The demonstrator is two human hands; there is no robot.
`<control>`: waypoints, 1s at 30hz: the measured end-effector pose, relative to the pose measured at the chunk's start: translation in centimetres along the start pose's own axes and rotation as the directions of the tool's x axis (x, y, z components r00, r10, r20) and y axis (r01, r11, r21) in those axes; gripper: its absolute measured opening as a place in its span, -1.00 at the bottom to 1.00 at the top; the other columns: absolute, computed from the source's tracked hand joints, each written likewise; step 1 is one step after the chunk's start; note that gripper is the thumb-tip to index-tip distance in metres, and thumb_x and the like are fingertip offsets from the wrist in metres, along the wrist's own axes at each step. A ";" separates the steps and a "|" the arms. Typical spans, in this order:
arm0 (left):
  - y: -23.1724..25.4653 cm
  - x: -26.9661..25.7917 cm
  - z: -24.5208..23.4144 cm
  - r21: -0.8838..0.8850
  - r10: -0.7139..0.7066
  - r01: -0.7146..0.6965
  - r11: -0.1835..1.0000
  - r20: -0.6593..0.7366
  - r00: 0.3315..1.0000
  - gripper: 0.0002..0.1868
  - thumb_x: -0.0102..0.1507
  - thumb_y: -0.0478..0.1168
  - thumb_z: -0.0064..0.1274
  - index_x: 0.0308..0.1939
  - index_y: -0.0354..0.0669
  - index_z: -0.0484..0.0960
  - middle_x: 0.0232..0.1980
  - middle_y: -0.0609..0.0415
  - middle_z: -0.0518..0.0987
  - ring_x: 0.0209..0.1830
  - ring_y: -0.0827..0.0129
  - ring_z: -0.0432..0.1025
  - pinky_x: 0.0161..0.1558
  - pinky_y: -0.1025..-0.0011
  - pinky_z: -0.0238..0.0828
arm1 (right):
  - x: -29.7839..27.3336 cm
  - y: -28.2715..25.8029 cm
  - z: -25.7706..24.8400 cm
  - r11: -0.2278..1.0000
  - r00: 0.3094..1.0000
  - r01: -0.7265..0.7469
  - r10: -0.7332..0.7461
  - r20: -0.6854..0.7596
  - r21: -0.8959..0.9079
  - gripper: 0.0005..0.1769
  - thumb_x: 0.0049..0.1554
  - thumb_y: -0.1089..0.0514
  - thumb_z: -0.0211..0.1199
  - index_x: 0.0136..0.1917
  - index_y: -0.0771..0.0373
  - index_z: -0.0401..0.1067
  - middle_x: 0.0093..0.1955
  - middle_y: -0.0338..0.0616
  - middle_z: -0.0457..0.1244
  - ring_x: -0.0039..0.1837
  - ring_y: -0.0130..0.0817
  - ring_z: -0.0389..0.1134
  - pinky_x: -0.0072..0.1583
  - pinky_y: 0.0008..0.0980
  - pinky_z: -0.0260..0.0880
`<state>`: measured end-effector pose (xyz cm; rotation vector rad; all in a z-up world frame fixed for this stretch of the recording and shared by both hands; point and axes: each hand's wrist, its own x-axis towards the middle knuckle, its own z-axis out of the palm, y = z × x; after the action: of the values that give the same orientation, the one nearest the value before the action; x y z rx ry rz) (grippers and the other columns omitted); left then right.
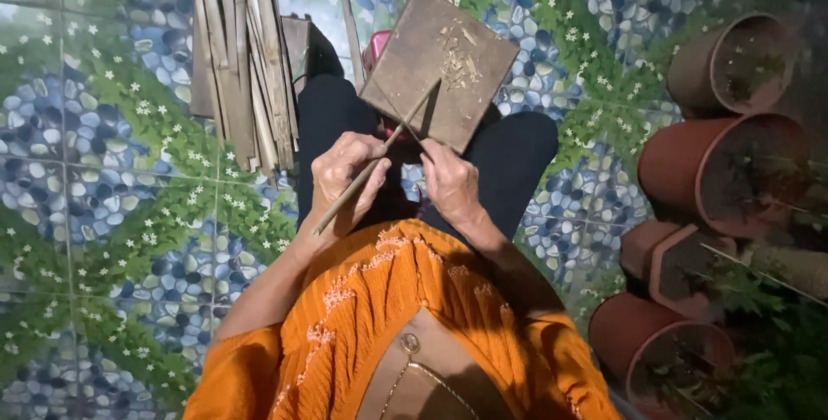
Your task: Using a large blade to saw and shave a piece of wood while sitting on the floor.
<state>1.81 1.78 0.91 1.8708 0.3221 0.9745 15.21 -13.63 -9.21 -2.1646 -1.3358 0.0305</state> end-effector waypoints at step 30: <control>0.5 0.3 -0.5 -0.011 -0.135 0.135 0.991 -0.050 0.990 -0.85 0.27 -0.28 0.14 -0.32 -0.34 0.63 -0.33 -0.15 0.60 -0.42 0.05 0.54 -0.50 0.37 0.42 | -2.3 3.4 4.5 0.999 0.999 -0.046 0.046 -0.015 -0.008 -0.79 0.25 0.10 0.16 0.12 0.18 0.48 -0.25 0.02 0.38 -0.26 0.01 0.44 -0.29 -0.06 0.45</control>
<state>1.60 2.04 1.58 1.7945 0.4684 0.9303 15.42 -14.51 -15.18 -2.1977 -1.2805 0.0275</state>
